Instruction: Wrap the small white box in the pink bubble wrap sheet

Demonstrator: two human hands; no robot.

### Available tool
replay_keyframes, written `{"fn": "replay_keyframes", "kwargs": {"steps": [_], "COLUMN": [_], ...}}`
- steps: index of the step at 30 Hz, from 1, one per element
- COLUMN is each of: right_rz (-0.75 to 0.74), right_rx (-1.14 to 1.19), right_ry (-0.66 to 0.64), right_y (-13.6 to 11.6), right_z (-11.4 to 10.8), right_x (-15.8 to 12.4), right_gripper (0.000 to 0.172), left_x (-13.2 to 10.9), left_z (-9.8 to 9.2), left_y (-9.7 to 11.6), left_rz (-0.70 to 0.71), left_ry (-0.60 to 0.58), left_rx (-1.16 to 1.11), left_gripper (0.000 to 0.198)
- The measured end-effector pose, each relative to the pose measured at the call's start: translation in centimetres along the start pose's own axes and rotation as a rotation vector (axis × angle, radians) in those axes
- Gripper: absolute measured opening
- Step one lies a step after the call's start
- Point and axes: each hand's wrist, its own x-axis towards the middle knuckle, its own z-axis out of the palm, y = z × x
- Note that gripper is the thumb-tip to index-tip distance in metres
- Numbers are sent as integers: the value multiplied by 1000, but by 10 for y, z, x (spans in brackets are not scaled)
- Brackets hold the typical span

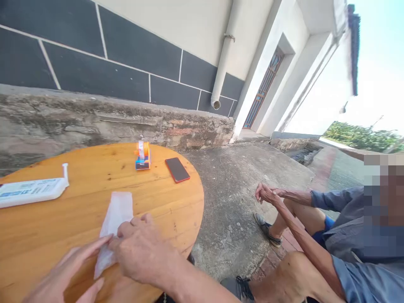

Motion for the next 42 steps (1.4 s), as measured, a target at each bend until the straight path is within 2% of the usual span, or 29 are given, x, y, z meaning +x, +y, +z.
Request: {"fn": "replay_keyframes", "kwargs": {"steps": [3, 5, 8, 11, 14, 18, 23, 27, 34, 38, 42], "right_rz": [25, 64, 101, 110, 113, 83, 28, 13, 26, 17, 14], "right_rx": [73, 155, 255, 289, 310, 348, 355, 317, 377, 440, 420], "right_ry": [0, 3, 14, -3, -11, 38, 21, 43, 55, 61, 95], "right_y": [-3, -2, -1, 0, 0, 1, 0, 0, 1, 7, 13], "right_z": [1, 2, 1, 0, 0, 1, 4, 12, 10, 6, 6], "right_x": [0, 2, 5, 7, 8, 2, -12, -19, -19, -20, -21], "right_gripper": [11, 14, 20, 18, 16, 23, 44, 53, 52, 55, 49], "left_x": [6, 13, 17, 15, 14, 15, 14, 11, 10, 11, 13], "left_z": [-14, -21, -27, -29, -28, -26, -24, -20, -11, -11, -12], "left_y": [21, 30, 35, 36, 37, 37, 38, 41, 43, 40, 40], "left_rz": [-11, -41, -81, -56, -26, -7, 0, 8, 30, 49, 68], "left_ry": [-58, -114, -155, -175, -170, -172, -187, -143, -87, -84, -54], "left_rx": [-24, -55, -101, -110, -84, -55, -19, 15, 122, 165, 170], "left_gripper": [58, 59, 60, 58, 48, 41, 43, 41, 31, 26, 25]}}
